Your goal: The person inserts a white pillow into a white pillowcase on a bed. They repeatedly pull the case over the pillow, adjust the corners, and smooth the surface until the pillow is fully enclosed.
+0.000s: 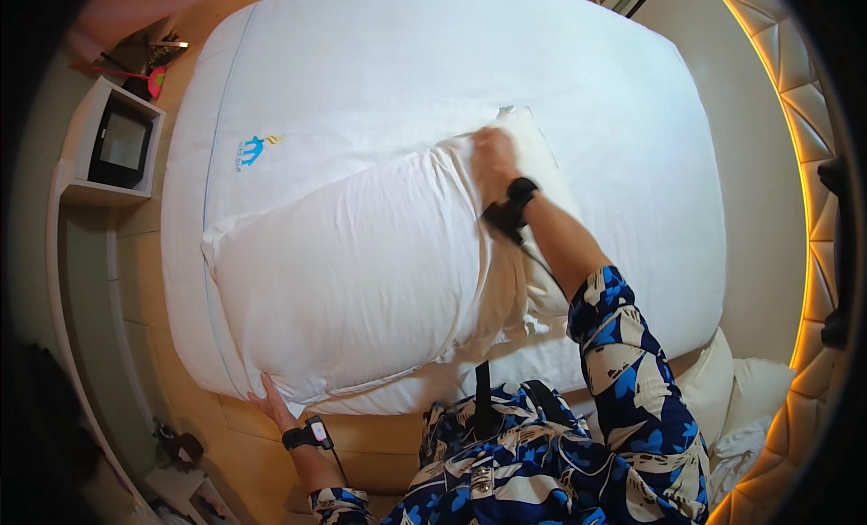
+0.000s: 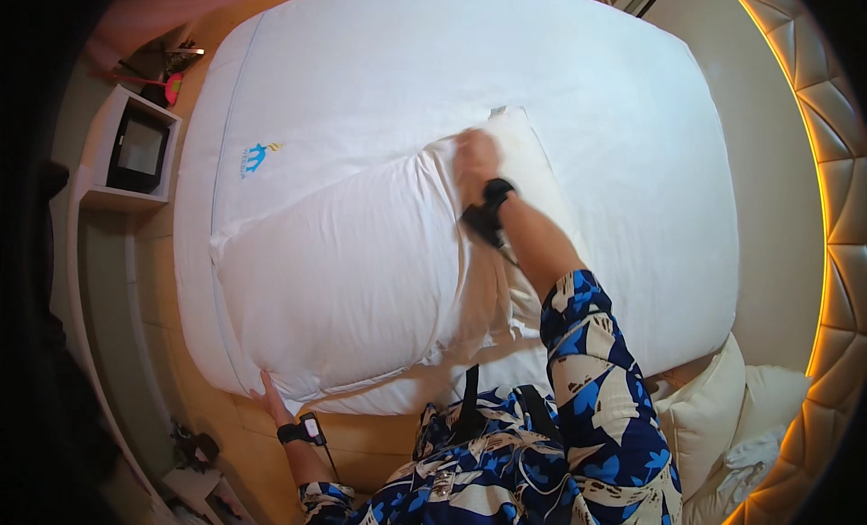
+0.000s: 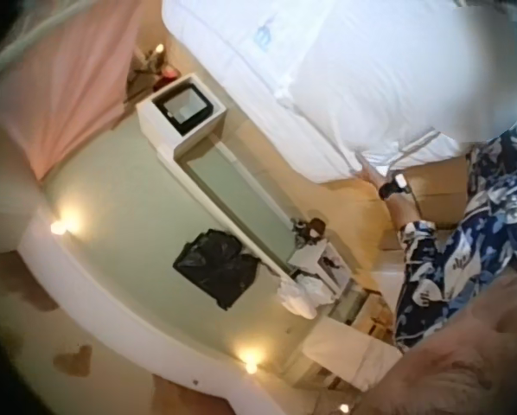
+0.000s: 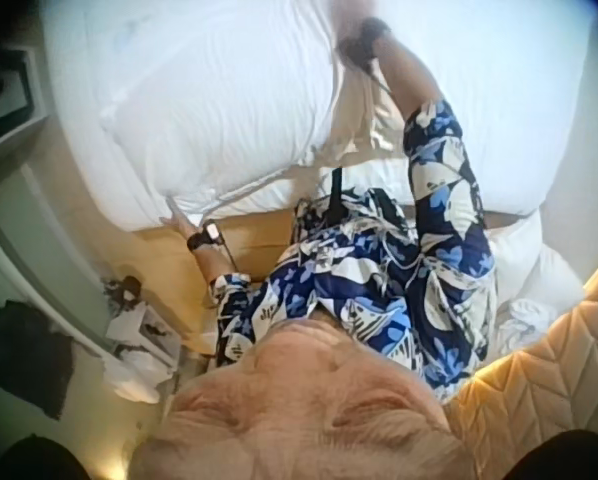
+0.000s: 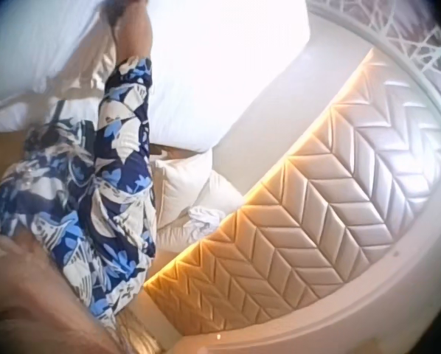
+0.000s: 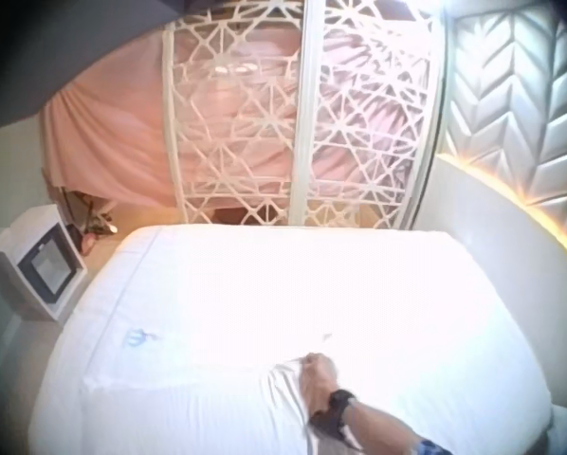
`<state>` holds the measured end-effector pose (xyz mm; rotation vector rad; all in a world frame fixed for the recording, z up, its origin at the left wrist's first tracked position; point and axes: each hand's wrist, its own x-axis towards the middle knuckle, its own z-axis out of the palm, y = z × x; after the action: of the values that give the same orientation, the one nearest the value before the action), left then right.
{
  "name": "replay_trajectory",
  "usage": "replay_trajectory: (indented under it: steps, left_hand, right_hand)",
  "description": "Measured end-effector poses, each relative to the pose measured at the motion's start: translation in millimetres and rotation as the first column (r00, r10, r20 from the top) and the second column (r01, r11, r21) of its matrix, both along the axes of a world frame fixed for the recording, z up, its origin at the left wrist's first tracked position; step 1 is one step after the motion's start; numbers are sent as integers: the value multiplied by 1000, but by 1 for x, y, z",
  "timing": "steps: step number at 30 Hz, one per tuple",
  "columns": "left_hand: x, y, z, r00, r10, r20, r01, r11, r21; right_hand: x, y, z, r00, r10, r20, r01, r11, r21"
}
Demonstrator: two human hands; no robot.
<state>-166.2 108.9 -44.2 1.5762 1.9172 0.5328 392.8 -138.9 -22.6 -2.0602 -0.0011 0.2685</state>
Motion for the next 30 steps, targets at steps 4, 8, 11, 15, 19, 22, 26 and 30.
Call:
replay_trajectory:
  steps: [4,8,11,15,19,22,26,30]
  left_hand:
    - [-22,17,-6,976,0,219,60,962,-267]
    - [48,10,28,863,-364,-350,413,907,76]
    - [94,2,33,768,-547,-334,634,725,269]
    - [217,-65,48,481,-740,-471,872,461,167]
    - [319,-124,67,169,-906,-388,983,185,-4]
    - [366,-163,62,-63,-932,-358,995,-33,-89]
    - [407,-197,52,-201,-912,-357,964,-119,-238]
    - [432,-190,49,-137,-949,-285,990,-128,-53]
  right_hand:
    - [34,-67,-4,995,90,46,-72,950,-303]
    - [21,-87,-5,993,73,89,-54,978,-201]
    - [-31,-78,33,976,117,-185,-121,993,-6]
    - [-120,-112,45,916,259,-305,-165,939,302]
    - [-207,-146,40,879,257,-402,-162,953,254]
    - [-240,-164,27,877,195,-438,-87,963,256]
    - [-272,-198,-2,922,187,-338,-84,951,297]
    - [-283,-224,11,951,133,-278,-37,945,325]
